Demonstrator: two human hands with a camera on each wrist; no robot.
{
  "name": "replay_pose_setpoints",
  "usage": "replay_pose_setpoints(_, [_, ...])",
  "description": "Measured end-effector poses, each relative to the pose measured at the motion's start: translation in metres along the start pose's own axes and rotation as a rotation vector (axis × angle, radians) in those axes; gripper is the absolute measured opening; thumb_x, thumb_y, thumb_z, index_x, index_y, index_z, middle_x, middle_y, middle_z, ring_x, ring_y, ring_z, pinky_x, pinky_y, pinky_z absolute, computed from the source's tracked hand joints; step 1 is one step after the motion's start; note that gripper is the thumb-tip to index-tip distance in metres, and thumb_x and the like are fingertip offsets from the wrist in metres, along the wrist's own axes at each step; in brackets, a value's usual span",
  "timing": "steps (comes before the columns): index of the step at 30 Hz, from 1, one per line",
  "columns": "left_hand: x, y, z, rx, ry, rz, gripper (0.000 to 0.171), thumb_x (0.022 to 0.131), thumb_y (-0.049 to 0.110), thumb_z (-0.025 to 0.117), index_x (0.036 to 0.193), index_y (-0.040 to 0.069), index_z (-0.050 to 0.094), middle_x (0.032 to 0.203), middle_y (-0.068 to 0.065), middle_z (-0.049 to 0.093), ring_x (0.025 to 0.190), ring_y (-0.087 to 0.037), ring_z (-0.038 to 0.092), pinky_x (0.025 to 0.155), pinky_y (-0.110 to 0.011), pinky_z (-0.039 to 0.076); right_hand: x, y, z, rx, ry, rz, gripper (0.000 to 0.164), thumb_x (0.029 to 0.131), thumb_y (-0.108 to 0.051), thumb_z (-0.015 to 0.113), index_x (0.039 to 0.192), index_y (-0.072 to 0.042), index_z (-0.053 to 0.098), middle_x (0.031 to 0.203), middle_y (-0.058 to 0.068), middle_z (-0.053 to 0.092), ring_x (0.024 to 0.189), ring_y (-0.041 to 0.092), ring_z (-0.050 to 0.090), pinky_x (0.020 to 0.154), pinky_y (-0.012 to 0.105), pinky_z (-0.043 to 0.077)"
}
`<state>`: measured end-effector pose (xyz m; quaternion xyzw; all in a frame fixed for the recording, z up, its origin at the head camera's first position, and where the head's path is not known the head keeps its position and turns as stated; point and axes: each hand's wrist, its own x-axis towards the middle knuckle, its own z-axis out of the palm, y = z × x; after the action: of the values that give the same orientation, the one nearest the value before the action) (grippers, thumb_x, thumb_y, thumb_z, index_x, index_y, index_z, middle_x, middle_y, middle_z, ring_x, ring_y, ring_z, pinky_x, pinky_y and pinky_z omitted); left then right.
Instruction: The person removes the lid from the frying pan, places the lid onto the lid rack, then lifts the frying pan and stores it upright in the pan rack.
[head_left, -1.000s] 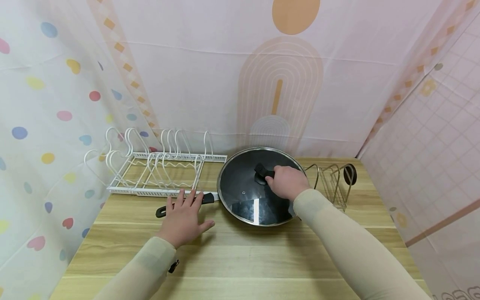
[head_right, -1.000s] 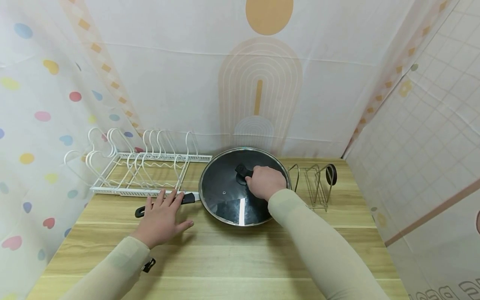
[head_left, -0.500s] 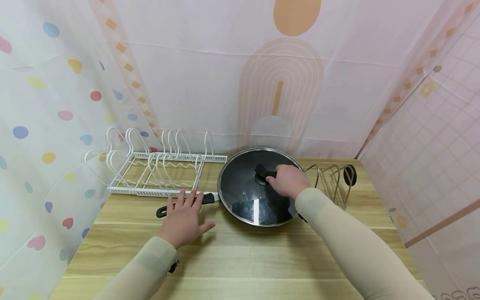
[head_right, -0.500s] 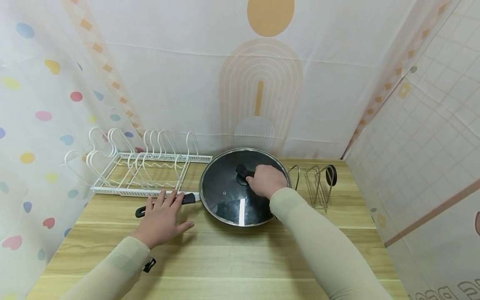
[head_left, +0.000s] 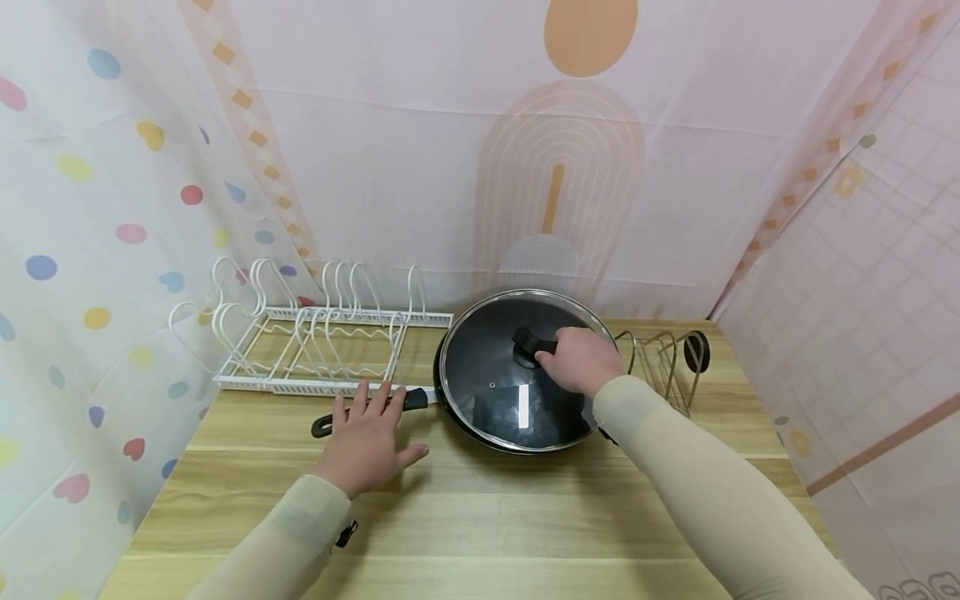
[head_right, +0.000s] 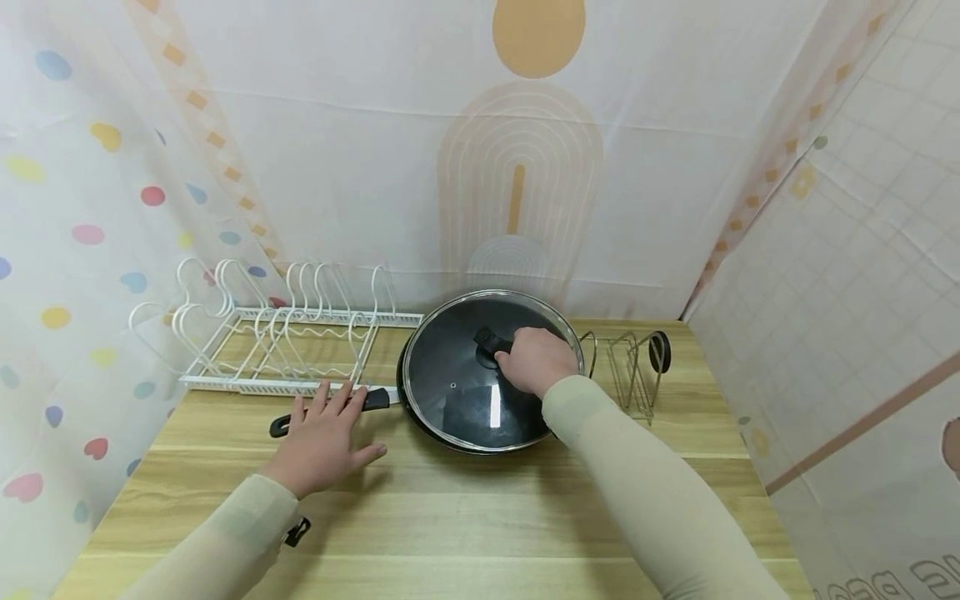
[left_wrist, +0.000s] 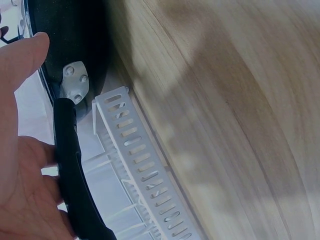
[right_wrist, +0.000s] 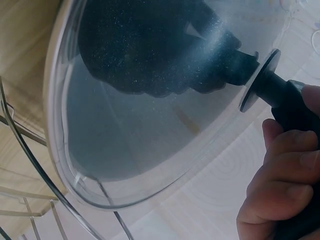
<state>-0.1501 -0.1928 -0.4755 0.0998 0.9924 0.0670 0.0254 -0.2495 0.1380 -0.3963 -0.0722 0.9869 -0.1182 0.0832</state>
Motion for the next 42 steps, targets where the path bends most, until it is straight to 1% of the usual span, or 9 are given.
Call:
replay_pose_setpoints(6, [-0.001, -0.001, 0.000, -0.004, 0.000, -0.002, 0.103, 0.091, 0.072, 0.066, 0.164, 0.006, 0.035, 0.170, -0.025, 0.031, 0.158, -0.056, 0.015, 0.121, -0.081, 0.011, -0.002, 0.000, -0.003, -0.006, 0.004, -0.008, 0.052, 0.103, -0.051, 0.059, 0.129, -0.008, 0.070, 0.113, 0.011, 0.075, 0.094, 0.028, 0.068, 0.084, 0.046, 0.057])
replay_pose_setpoints(11, [0.000, -0.001, 0.000, -0.012, -0.012, -0.004, 0.103, 0.091, 0.072, 0.065, 0.164, 0.005, 0.035, 0.170, -0.026, 0.030, 0.158, -0.057, 0.013, 0.120, -0.081, 0.010, -0.004, 0.000, -0.007, 0.029, -0.006, 0.022, 0.048, 0.102, -0.052, 0.059, 0.124, -0.010, 0.071, 0.105, 0.009, 0.074, 0.088, 0.026, 0.066, 0.073, 0.042, 0.055])
replay_pose_setpoints(14, [0.000, -0.002, 0.001, -0.017, -0.018, -0.005, 0.104, 0.091, 0.073, 0.064, 0.164, 0.006, 0.034, 0.170, -0.026, 0.029, 0.158, -0.057, 0.013, 0.120, -0.081, 0.009, -0.006, 0.000, -0.009, 0.042, 0.000, 0.034, 0.047, 0.102, -0.052, 0.060, 0.121, -0.011, 0.072, 0.102, 0.007, 0.073, 0.086, 0.026, 0.065, 0.071, 0.041, 0.053])
replay_pose_setpoints(16, [0.000, -0.002, 0.001, -0.019, -0.020, -0.006, 0.104, 0.091, 0.073, 0.064, 0.164, 0.006, 0.034, 0.170, -0.026, 0.029, 0.158, -0.057, 0.013, 0.120, -0.081, 0.009, -0.007, 0.000, -0.011, 0.045, 0.006, 0.036, 0.048, 0.101, -0.052, 0.060, 0.122, -0.010, 0.072, 0.104, 0.008, 0.074, 0.088, 0.027, 0.066, 0.074, 0.042, 0.055])
replay_pose_setpoints(20, [0.001, -0.003, 0.002, -0.021, -0.019, -0.007, 0.104, 0.091, 0.073, 0.065, 0.164, 0.006, 0.035, 0.170, -0.026, 0.030, 0.158, -0.057, 0.013, 0.120, -0.081, 0.009, -0.009, 0.001, -0.014, 0.059, 0.015, 0.041, 0.055, 0.102, -0.051, 0.060, 0.134, -0.007, 0.069, 0.122, 0.012, 0.075, 0.107, 0.032, 0.070, 0.092, 0.048, 0.058])
replay_pose_setpoints(22, [0.001, -0.003, 0.002, -0.022, -0.018, -0.008, 0.104, 0.091, 0.073, 0.065, 0.164, 0.006, 0.035, 0.170, -0.026, 0.030, 0.158, -0.057, 0.013, 0.120, -0.081, 0.010, -0.011, 0.001, -0.016, 0.081, 0.020, 0.045, 0.056, 0.103, -0.050, 0.060, 0.136, -0.005, 0.068, 0.126, 0.013, 0.074, 0.111, 0.033, 0.070, 0.096, 0.050, 0.057])
replay_pose_setpoints(31, [0.001, -0.003, 0.001, -0.025, -0.021, -0.012, 0.105, 0.090, 0.077, 0.062, 0.164, 0.007, 0.035, 0.170, -0.024, 0.030, 0.158, -0.056, 0.013, 0.121, -0.080, 0.008, -0.020, 0.000, -0.026, 0.177, 0.052, 0.075, 0.054, 0.100, -0.048, 0.064, 0.129, -0.002, 0.070, 0.124, 0.013, 0.075, 0.105, 0.031, 0.070, 0.091, 0.046, 0.057])
replay_pose_setpoints(34, [0.001, -0.002, 0.000, -0.027, -0.019, -0.011, 0.105, 0.090, 0.077, 0.062, 0.164, 0.007, 0.036, 0.170, -0.024, 0.030, 0.158, -0.056, 0.013, 0.121, -0.080, 0.008, -0.021, -0.001, -0.030, 0.198, 0.060, 0.086, 0.052, 0.099, -0.047, 0.065, 0.126, -0.002, 0.071, 0.119, 0.012, 0.075, 0.098, 0.029, 0.069, 0.085, 0.044, 0.056])
replay_pose_setpoints(42, [0.002, -0.001, -0.001, -0.032, -0.015, -0.007, 0.105, 0.090, 0.076, 0.063, 0.164, 0.006, 0.036, 0.170, -0.025, 0.030, 0.158, -0.057, 0.013, 0.120, -0.081, 0.010, -0.023, 0.002, -0.040, 0.202, 0.063, 0.089, 0.045, 0.099, -0.047, 0.064, 0.106, -0.004, 0.071, 0.103, 0.012, 0.073, 0.091, 0.029, 0.065, 0.081, 0.043, 0.053])
